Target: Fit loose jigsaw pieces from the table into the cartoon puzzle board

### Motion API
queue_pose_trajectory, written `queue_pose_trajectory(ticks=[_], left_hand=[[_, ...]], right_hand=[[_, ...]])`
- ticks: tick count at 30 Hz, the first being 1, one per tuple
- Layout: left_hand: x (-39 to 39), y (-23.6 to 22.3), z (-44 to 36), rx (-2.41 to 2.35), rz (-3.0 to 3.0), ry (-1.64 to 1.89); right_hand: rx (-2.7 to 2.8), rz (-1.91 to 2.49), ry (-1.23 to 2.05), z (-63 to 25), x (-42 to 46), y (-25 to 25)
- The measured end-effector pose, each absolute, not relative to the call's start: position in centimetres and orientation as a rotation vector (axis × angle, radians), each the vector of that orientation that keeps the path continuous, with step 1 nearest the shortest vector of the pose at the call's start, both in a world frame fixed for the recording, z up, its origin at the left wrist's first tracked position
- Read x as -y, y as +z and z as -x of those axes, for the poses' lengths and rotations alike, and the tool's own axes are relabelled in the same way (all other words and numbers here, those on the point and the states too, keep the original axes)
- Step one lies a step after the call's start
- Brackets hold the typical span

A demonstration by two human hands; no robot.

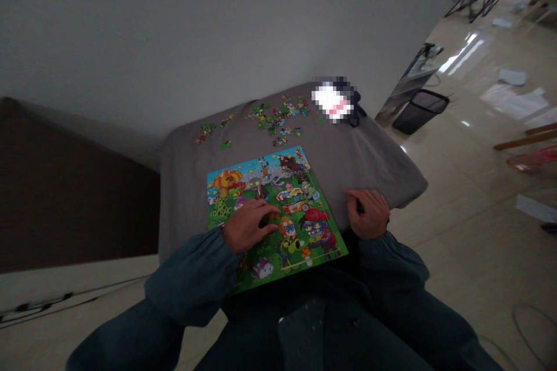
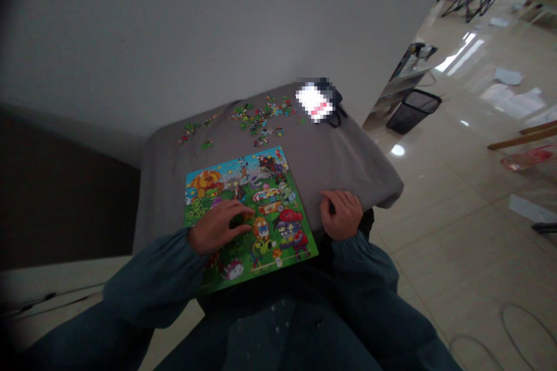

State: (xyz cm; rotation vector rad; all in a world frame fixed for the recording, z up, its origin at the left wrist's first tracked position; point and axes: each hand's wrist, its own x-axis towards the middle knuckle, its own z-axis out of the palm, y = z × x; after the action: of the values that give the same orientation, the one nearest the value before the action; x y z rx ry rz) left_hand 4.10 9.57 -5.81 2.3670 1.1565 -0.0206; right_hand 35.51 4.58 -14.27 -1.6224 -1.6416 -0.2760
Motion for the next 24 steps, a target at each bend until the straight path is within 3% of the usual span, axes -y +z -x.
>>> queue_pose_trajectory(ticks=[24], left_hand=[[-9.90, -6.70, -3.39, -1.095, -2.669, 0.163]], right_hand=[[1.644, 1.610, -0.255, -35.60, -4.61, -14.43]])
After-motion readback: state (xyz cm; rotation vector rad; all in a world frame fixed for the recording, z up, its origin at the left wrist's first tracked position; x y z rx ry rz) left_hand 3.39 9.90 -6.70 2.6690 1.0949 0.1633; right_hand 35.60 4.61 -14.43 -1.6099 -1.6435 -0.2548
